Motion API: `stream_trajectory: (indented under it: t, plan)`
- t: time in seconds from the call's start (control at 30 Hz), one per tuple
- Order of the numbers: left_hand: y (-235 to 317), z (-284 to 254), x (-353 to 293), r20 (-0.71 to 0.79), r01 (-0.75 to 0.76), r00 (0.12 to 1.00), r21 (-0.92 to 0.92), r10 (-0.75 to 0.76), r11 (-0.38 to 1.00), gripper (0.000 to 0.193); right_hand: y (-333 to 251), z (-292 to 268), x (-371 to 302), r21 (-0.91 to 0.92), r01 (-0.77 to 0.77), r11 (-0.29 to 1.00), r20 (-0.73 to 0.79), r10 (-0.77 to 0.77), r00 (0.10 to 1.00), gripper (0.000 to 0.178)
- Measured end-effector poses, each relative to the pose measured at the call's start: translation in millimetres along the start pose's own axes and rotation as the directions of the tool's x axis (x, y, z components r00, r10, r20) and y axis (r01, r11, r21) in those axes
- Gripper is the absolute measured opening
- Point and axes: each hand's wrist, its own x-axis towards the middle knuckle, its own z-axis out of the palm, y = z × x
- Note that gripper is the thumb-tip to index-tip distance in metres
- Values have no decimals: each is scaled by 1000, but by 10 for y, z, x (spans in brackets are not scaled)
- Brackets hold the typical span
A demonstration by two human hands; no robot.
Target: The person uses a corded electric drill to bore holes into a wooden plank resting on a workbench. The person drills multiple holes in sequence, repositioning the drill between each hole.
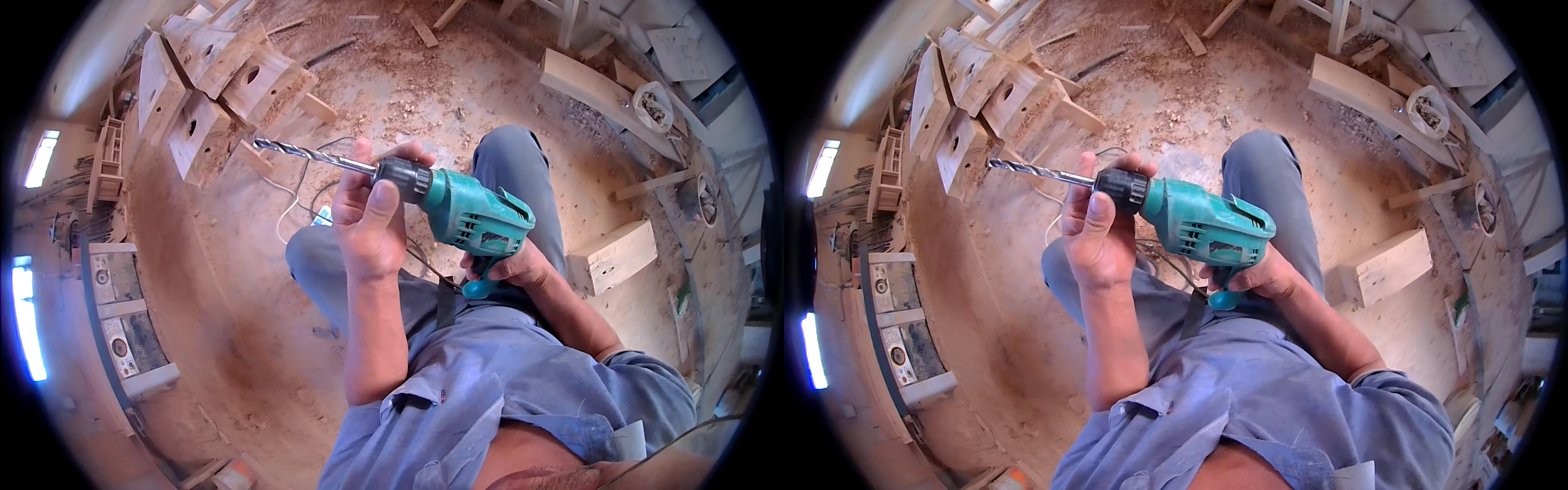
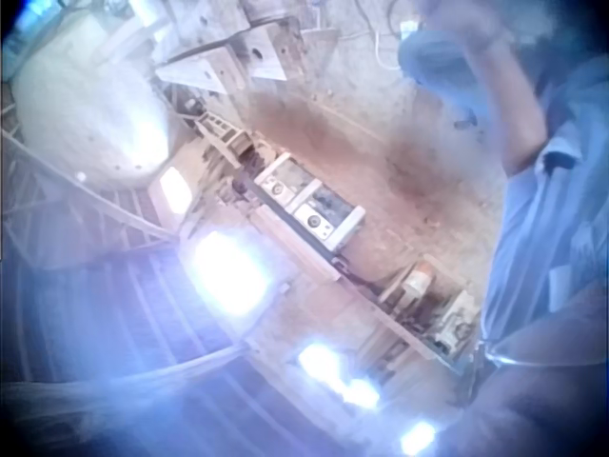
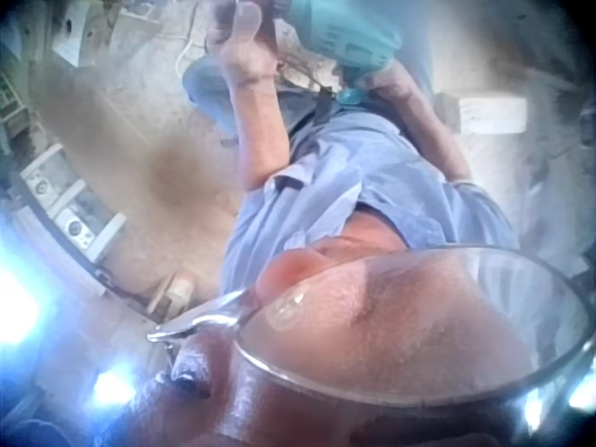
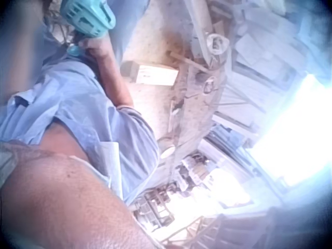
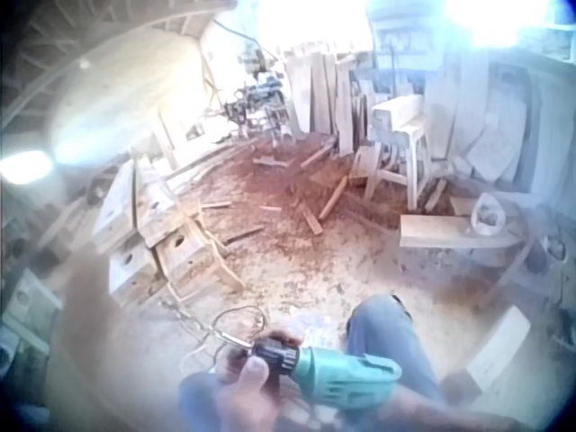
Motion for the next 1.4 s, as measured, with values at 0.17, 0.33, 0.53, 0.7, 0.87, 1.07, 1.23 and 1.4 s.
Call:
stream_trajectory:
  t: [0.17,0.33,0.53,0.7,0.87,1.07,1.23,1.4]
  plan:
    - [-36,32,65,-190,12,980,376,65,927,84,9,-28,9,-9,-6,1000,30,7,1000,77]
    - [128,-117,195,-165,-38,986,-176,9,984,51,76,-65,17,-14,-8,1000,29,9,1000,84]
    - [61,-199,242,-173,-77,983,-55,67,995,25,65,-66,17,-33,-29,999,18,30,999,83]
    - [17,-102,240,-170,22,984,-164,-50,986,29,69,-70,1,-33,-21,999,-4,21,1000,83]
    - [-232,-186,51,-288,-63,957,-63,42,996,31,76,-46,1,-36,-23,999,-17,22,1000,84]
    - [-67,-227,49,-138,-22,990,-8,21,1000,39,118,-117,-4,1,-32,999,32,32,999,74]
    - [-189,-205,-10,-172,-47,984,-65,35,997,56,84,-34,-10,-19,-46,999,24,46,999,73]
    - [-106,-276,34,39,73,997,-151,-68,986,78,79,-2,-21,-18,-79,997,20,80,997,74]
